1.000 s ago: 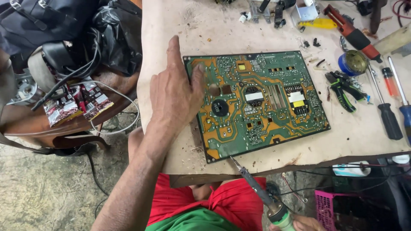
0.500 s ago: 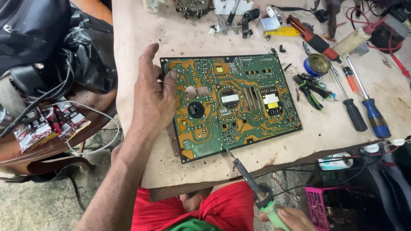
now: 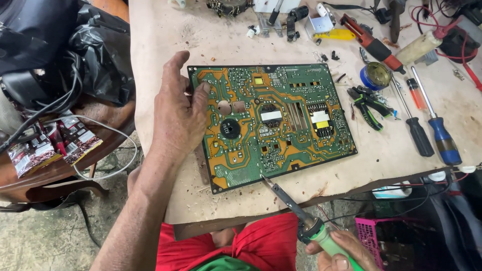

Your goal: Soldering and desoldering electronic components on a circuit board using a soldering iron and a screwdriver.

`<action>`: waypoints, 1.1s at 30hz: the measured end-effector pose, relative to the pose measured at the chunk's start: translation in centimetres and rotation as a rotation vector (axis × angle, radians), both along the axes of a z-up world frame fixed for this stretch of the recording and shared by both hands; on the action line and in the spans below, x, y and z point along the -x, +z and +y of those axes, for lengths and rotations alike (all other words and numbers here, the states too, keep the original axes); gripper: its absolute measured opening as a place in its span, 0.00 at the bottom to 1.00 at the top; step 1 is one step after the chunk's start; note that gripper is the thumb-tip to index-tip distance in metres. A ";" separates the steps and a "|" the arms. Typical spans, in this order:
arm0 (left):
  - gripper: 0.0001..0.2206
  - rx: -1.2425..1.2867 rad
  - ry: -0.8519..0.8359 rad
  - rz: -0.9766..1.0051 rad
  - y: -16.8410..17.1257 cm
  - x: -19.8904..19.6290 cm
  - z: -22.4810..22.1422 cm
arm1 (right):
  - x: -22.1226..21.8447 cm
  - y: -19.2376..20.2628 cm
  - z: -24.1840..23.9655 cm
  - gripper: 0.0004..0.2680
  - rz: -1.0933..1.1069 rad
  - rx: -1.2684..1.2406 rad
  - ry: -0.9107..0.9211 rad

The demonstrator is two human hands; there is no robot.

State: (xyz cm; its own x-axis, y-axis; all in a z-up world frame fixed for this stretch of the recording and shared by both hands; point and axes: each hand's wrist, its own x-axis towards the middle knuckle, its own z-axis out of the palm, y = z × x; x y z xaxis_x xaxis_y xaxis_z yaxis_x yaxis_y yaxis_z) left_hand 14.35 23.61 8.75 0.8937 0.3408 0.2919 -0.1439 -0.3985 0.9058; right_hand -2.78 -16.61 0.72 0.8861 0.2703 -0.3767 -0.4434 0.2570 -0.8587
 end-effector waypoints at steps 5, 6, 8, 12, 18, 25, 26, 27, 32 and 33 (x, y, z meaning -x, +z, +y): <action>0.22 -0.007 0.004 0.011 -0.1 -0.1 0.1 | -0.9 2.3 7.8 0.12 -0.940 0.812 -0.451; 0.22 -0.015 0.013 0.009 -0.2 -0.1 0.1 | -1.2 2.1 7.7 0.13 -0.921 0.801 -0.488; 0.22 -0.023 0.023 0.008 -0.2 -0.1 0.1 | -1.7 1.5 7.3 0.14 -0.900 0.791 -0.523; 0.21 0.005 0.009 -0.004 0.0 0.0 0.0 | -2.0 0.9 6.1 0.12 -0.930 0.622 -0.468; 0.21 0.006 0.013 0.002 0.1 0.0 0.0 | -1.8 0.7 4.7 0.11 -0.847 0.366 -0.402; 0.21 0.020 0.007 -0.003 0.1 0.0 0.0 | -2.8 1.8 5.0 0.11 -0.997 0.551 -0.305; 0.21 0.019 0.005 -0.003 0.1 0.0 -0.1 | -2.7 2.0 4.8 0.11 -0.997 0.551 -0.306; 0.21 0.016 0.007 0.008 0.2 0.0 0.0 | -2.8 2.2 4.6 0.10 -0.998 0.575 -0.268; 0.21 0.014 0.023 0.020 0.0 -0.2 0.0 | -2.4 2.8 2.5 0.11 -0.793 0.299 -0.107; 0.21 0.008 0.017 0.006 0.0 -0.1 0.0 | -2.4 3.2 2.4 0.12 -0.821 0.423 -0.070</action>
State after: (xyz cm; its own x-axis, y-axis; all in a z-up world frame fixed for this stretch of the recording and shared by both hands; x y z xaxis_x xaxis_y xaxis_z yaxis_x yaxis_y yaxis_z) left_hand 14.44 23.60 8.78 0.8895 0.3583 0.2834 -0.1313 -0.3936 0.9098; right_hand -0.36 -14.19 3.96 0.9277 0.1893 0.3217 0.3506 -0.1466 -0.9250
